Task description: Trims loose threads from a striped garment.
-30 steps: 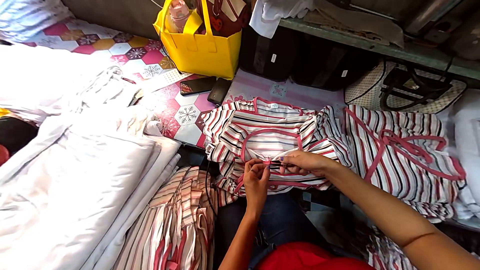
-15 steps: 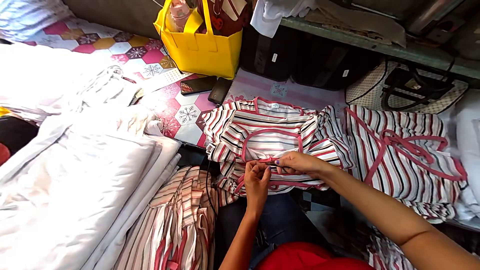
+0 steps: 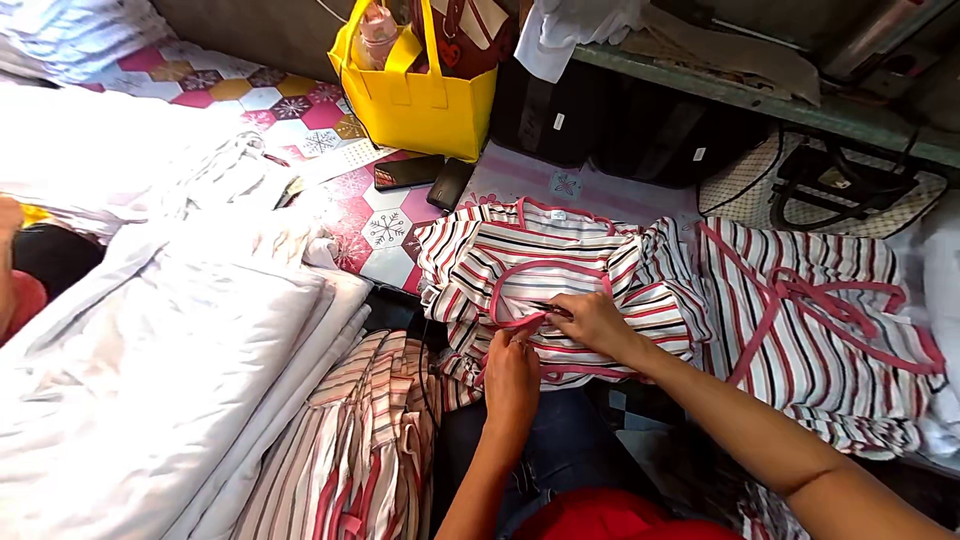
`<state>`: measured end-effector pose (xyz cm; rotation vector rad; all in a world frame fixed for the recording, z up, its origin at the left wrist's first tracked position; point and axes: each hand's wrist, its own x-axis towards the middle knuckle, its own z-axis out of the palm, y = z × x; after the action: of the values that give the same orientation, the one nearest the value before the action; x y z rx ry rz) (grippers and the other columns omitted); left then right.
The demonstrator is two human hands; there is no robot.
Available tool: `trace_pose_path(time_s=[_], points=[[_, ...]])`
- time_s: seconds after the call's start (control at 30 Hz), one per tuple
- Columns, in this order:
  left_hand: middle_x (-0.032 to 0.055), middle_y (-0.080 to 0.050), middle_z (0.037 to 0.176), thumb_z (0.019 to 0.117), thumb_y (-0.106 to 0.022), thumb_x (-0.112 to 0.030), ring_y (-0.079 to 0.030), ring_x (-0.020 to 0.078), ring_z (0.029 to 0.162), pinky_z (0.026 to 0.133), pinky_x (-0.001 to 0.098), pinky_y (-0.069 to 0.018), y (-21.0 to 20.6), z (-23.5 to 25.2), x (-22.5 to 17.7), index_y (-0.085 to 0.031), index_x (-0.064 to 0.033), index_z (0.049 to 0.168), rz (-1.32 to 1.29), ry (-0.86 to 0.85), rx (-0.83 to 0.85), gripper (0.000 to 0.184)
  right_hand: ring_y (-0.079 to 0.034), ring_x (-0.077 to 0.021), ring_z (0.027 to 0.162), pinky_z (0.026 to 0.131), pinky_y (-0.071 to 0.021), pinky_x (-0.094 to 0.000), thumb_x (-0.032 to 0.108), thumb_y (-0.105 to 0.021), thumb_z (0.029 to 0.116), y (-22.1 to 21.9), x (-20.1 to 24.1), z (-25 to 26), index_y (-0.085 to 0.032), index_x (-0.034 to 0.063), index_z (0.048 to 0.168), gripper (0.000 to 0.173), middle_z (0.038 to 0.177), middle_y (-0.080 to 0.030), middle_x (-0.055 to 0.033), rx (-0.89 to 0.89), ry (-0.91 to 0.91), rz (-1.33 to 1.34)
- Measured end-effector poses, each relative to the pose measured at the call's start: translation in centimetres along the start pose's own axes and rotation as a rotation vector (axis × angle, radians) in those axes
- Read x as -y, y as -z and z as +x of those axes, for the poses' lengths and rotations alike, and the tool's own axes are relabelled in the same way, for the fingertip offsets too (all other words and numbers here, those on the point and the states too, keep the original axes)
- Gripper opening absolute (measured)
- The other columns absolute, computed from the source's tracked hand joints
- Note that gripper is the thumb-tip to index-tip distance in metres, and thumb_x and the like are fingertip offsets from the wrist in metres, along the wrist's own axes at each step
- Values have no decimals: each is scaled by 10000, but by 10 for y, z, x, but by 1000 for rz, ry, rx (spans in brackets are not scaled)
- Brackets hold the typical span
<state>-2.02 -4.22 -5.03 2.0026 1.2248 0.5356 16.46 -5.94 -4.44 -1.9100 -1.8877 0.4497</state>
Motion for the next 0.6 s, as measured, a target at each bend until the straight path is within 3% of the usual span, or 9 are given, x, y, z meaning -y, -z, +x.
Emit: trace_pose_path(time_s=[0.07, 0.13, 0.2, 0.3, 0.4, 0.5, 0.6], points=[[282, -679, 1134, 933, -642, -22, -696, 361, 1009, 900, 451, -568, -4, 11, -3, -635, 124, 1286, -124, -38, -50, 382, -666, -261, 804, 782, -514, -482, 216, -587, 1008, 13, 1, 6, -738, 4, 1080, 270, 863, -712, -139, 135, -174, 183], [281, -676, 1140, 926, -716, -91, -709, 303, 967, 873, 396, -584, -13, 23, -6, -532, 168, 1365, -308, -49, -85, 542, -583, -133, 720, 726, -490, -352, 192, -612, 993, 20, 0, 9, -732, 11, 1052, 226, 818, -673, -72, 181, -261, 326], [239, -701, 1111, 913, -747, -104, -725, 219, 913, 858, 336, -592, -24, 32, -8, -506, 164, 1390, -503, 14, -119, 597, -523, -84, 673, 678, -456, -299, 159, -619, 980, 20, 0, 10, -728, 5, 1027, 195, 777, -637, -44, 178, -270, 375], [166, -747, 997, 909, -705, 26, -740, 141, 826, 806, 298, -616, -34, 40, -1, -528, 144, 1369, -785, 132, -140, 507, -640, -222, 785, 769, -506, -441, 195, -610, 988, 17, -2, 7, -729, 4, 1071, 239, 854, -699, -123, 175, -213, 241], [128, -751, 925, 887, -662, 126, -751, 150, 787, 767, 317, -643, -37, 37, 8, -571, 140, 1268, -1006, 178, -190, 392, -708, -377, 923, 844, -516, -590, 199, -615, 985, 15, 0, 1, -716, -3, 1148, 279, 953, -736, -201, 188, -159, 76], [105, -752, 935, 897, -677, 87, -749, 124, 818, 792, 300, -639, -41, 32, 10, -620, 113, 1114, -973, 136, -209, 226, -708, -356, 880, 805, -520, -569, 218, -595, 993, 12, -1, -1, -737, 0, 1086, 277, 903, -734, -186, 150, -167, 74], [161, -734, 991, 860, -757, 1, -731, 127, 870, 814, 261, -612, -45, 29, 10, -706, 96, 1061, -677, -28, -222, 228, -687, -318, 884, 836, -507, -537, 206, -586, 1002, 16, 0, 4, -738, 3, 1091, 269, 912, -726, -171, 186, -219, 148]])
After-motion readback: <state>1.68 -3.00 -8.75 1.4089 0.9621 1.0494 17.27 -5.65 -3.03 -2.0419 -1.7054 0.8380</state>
